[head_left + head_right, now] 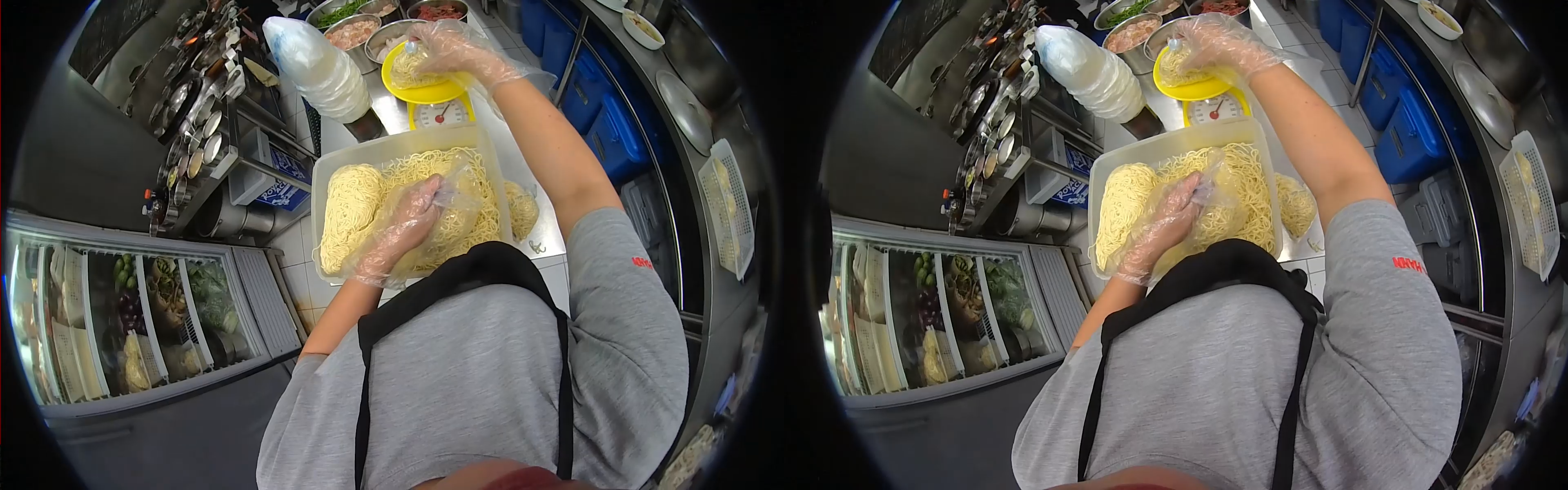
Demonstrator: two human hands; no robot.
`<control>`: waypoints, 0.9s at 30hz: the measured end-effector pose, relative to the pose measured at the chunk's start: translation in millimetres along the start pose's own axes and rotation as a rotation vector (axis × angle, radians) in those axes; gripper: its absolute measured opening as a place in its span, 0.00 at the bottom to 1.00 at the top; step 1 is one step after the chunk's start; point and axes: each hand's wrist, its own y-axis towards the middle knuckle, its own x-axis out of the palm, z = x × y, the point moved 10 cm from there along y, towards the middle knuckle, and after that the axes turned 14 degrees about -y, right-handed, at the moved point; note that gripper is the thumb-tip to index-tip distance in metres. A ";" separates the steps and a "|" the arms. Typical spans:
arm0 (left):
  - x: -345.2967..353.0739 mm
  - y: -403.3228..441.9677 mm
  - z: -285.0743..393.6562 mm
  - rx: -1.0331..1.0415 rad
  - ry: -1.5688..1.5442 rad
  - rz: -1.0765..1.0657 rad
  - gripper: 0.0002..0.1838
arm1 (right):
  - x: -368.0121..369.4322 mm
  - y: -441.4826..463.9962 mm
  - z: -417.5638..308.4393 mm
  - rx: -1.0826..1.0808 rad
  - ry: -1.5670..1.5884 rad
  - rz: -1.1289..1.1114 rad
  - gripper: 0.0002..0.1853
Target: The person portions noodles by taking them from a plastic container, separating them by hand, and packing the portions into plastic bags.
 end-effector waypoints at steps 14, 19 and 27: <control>1.8 0.8 -9.7 -0.024 -0.076 -0.007 0.22 | 22.9 11.6 8.9 -0.015 0.081 -0.013 0.41; 7.9 7.1 -29.2 -0.126 -0.192 -0.027 0.21 | 23.5 6.3 20.8 0.034 0.312 0.219 0.34; 2.8 3.4 -52.3 -0.161 -0.316 0.076 0.22 | -52.3 -189.6 215.0 0.848 1.313 1.004 0.27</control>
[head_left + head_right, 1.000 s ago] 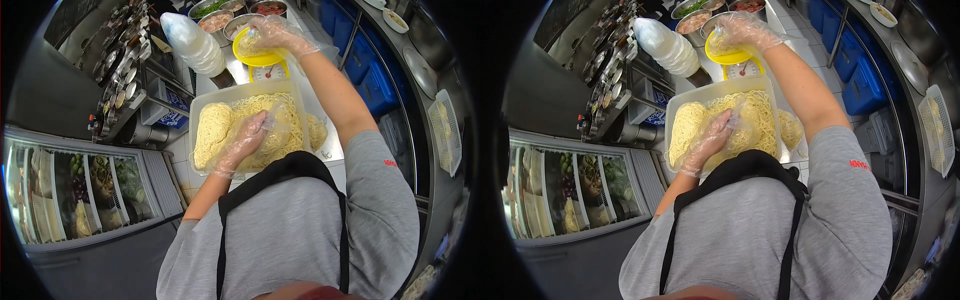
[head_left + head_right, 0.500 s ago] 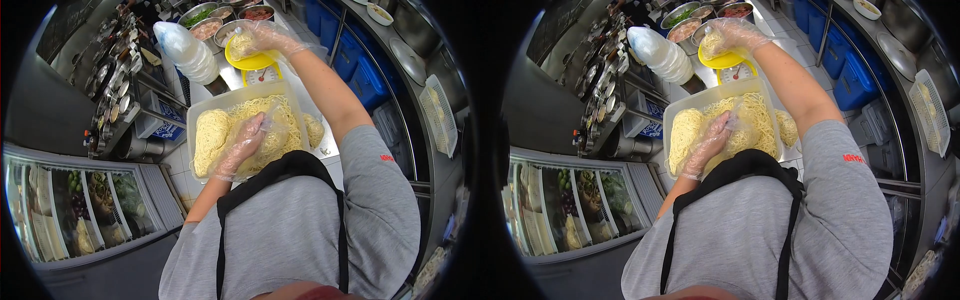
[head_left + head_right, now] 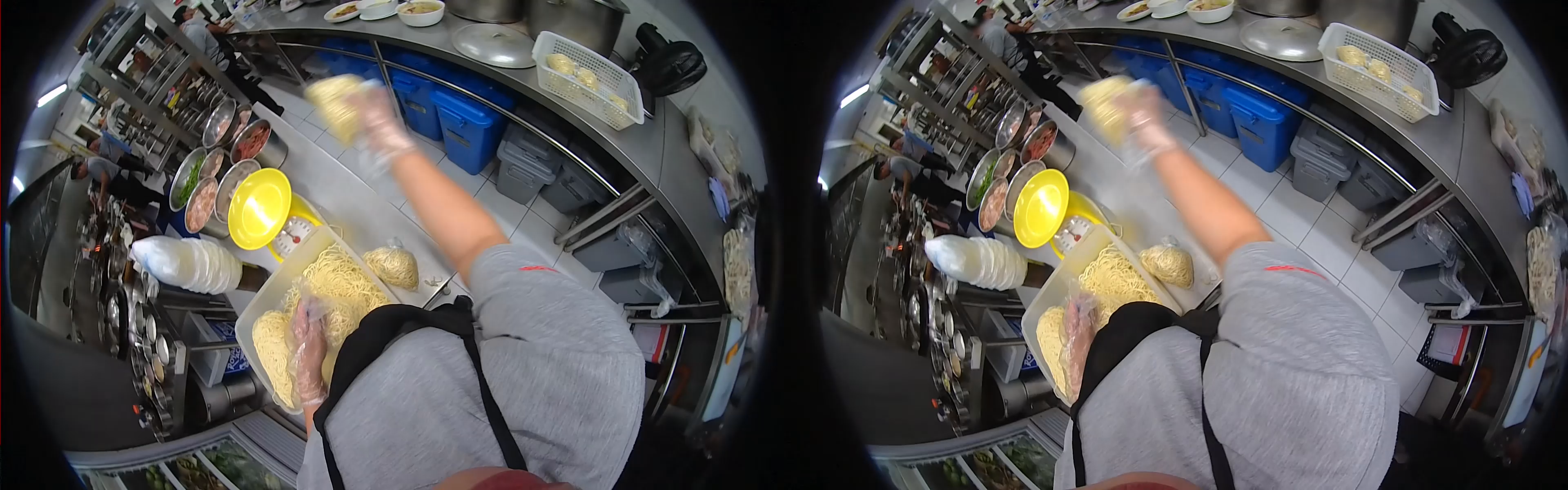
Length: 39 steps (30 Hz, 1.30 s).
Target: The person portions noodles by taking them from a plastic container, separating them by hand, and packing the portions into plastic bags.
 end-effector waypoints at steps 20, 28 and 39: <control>23.2 4.6 20.0 0.083 0.097 -0.263 0.22 | 17.7 -263.9 -36.5 -0.181 -0.821 -1.201 0.35; 30.9 7.8 27.3 0.237 0.178 -0.382 0.22 | 56.5 -319.6 -3.9 -0.188 -0.413 -1.137 0.20; 31.8 0.2 38.0 0.631 0.456 -0.417 0.23 | 51.0 -349.9 -42.2 -0.307 -0.637 -0.684 0.17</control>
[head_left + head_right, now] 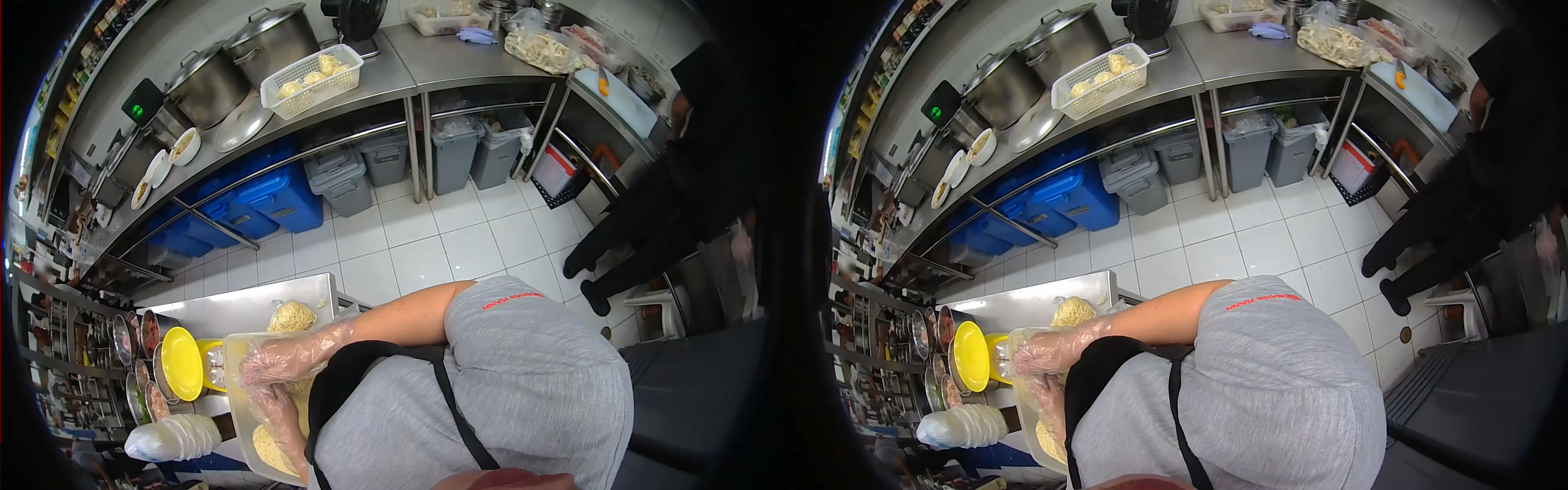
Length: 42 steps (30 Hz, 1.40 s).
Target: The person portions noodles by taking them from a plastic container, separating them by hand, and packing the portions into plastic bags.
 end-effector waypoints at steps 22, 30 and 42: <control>30.7 22.3 29.2 0.036 -0.341 0.066 0.21 | -8.6 16.7 55.1 -0.146 -0.287 0.132 0.16; -0.8 34.0 38.4 0.059 -0.681 0.331 0.20 | -5.1 37.4 3.4 -0.206 -0.119 0.116 0.11; -71.8 1.1 -0.3 -0.093 -1.140 1.036 0.14 | 37.8 32.0 74.7 0.314 0.794 -0.026 0.54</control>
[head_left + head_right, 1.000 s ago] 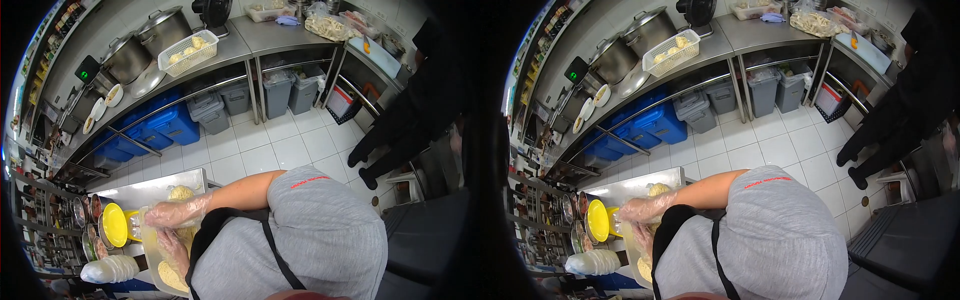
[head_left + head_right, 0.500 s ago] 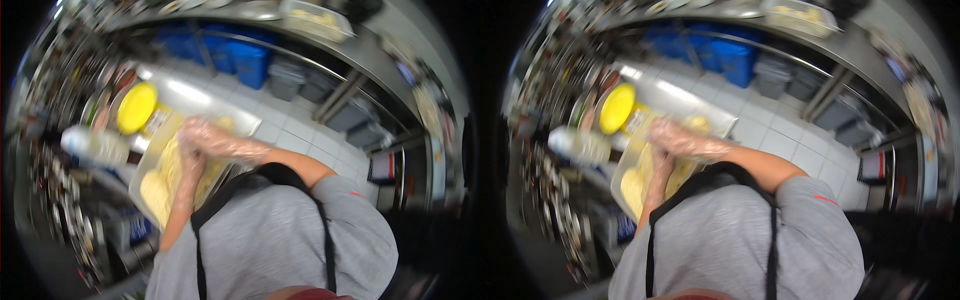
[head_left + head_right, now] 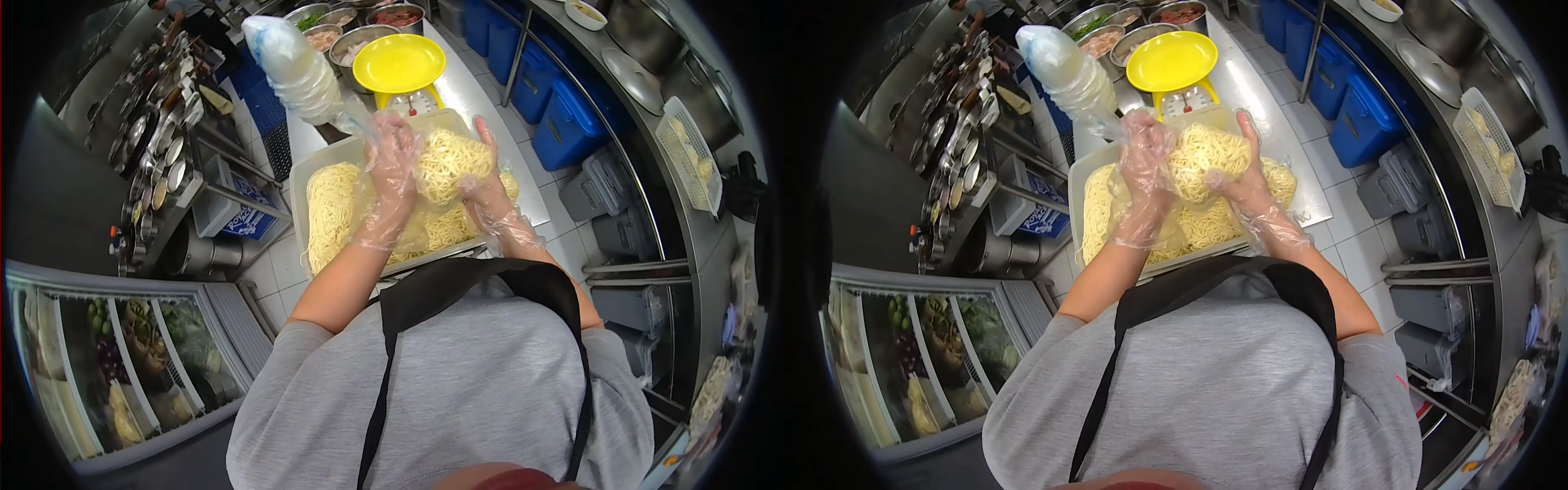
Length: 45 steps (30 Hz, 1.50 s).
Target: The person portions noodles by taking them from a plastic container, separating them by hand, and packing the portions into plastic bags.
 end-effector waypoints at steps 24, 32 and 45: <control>-12.7 -48.2 -42.3 -0.058 0.962 -0.652 0.26 | 70.1 9.0 -69.0 -0.613 -0.848 -0.178 0.09; 0.1 -60.7 -42.6 -0.078 0.976 -0.593 0.21 | 21.4 25.6 -28.1 -0.129 -0.732 -0.203 0.17; 28.5 -37.4 33.8 -0.136 0.097 -0.157 0.14 | 31.4 -9.7 9.8 0.153 0.239 -0.091 0.42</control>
